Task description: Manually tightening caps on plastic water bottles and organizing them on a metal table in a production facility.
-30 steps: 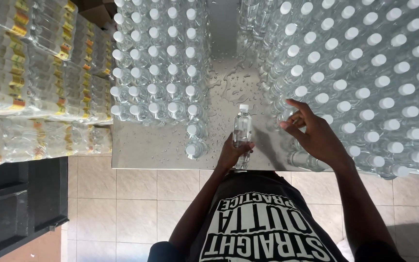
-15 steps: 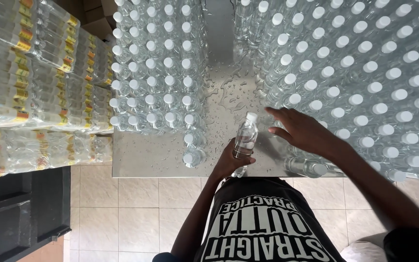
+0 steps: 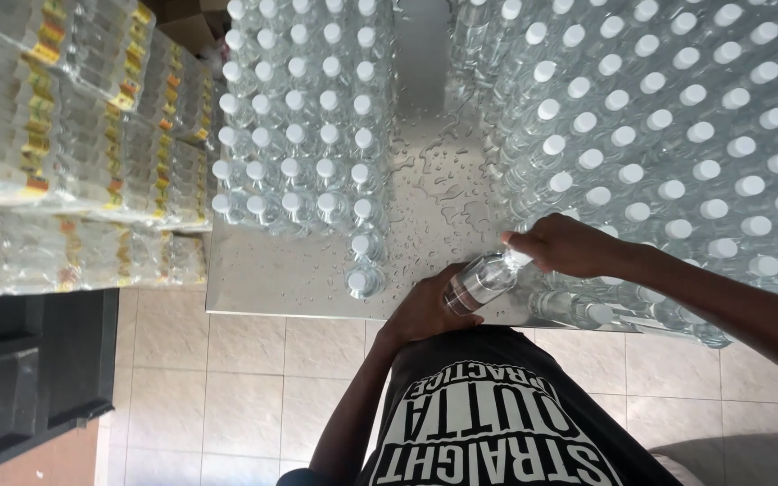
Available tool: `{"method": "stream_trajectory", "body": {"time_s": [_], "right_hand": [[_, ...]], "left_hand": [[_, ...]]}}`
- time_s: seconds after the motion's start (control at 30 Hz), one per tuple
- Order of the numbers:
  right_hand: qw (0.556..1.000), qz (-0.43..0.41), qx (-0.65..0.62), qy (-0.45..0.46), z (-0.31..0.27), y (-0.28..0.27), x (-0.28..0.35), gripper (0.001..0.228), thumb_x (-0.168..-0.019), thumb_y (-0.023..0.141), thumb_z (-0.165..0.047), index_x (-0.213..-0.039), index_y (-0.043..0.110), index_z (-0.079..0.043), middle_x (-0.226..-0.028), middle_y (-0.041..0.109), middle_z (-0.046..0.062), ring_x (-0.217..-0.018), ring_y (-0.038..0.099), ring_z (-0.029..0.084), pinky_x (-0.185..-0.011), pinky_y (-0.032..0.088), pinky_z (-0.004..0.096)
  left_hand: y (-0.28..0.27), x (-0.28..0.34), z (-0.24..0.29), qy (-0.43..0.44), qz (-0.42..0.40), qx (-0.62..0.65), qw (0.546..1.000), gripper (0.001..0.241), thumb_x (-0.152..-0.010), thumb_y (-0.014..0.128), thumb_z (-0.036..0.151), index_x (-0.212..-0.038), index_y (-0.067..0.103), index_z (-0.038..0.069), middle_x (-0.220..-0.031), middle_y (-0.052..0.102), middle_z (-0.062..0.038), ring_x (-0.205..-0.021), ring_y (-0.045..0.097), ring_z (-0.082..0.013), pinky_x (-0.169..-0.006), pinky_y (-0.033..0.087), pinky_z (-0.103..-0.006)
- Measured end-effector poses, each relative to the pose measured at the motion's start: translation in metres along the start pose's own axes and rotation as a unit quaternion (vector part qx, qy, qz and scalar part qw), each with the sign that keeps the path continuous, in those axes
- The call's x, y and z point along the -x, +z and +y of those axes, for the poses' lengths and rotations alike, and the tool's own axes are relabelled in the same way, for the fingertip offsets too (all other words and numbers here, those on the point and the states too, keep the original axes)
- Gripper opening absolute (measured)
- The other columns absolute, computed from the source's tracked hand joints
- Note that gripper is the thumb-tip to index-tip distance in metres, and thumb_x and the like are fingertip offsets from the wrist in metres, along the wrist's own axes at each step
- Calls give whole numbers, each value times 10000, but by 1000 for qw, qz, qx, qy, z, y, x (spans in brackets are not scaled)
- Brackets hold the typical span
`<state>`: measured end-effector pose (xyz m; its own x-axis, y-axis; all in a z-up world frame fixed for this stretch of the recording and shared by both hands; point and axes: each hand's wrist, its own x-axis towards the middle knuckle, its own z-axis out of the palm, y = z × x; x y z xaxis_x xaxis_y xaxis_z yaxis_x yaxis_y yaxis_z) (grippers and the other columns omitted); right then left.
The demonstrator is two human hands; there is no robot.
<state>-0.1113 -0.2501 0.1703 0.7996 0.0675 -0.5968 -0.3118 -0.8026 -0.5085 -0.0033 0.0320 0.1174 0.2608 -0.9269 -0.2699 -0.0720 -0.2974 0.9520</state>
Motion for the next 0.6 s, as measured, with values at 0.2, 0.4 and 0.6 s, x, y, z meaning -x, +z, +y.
{"method": "stream_trajectory", "body": {"time_s": [0.2, 0.4, 0.6], "right_hand": [[984, 30, 170, -38, -16, -2, 33, 703, -1074, 357, -689, -1291, 679, -103, -1095, 811, 140, -995, 777, 352, -863, 599, 509], [856, 124, 401, -301, 15, 23, 42, 562, -1104, 446, -616, -1327, 619, -130, -1229, 701, 134, -997, 711, 292, -822, 589, 440], [995, 77, 44, -49, -4, 41, 45, 618, -1102, 328, -561, -791, 589, -95, -682, 655, 82, -574, 656, 252, -651, 585, 419]], "left_hand": [[-5, 6, -2, -36, -40, -45, 998, 1049, -732, 878, 527, -1617, 468, 141, -1438, 694, -204, -1331, 664, -442, -1108, 538, -564], [-9, 7, -24, 7, -181, 21, 983, 1046, -713, 848, 573, -1580, 484, 113, -1505, 674, -170, -1306, 690, -397, -1064, 582, -496], [-2, 12, -8, 0, -152, -41, 988, 1027, -735, 805, 604, -1595, 457, 165, -1463, 702, -166, -1232, 720, -411, -1002, 597, -503]]}}
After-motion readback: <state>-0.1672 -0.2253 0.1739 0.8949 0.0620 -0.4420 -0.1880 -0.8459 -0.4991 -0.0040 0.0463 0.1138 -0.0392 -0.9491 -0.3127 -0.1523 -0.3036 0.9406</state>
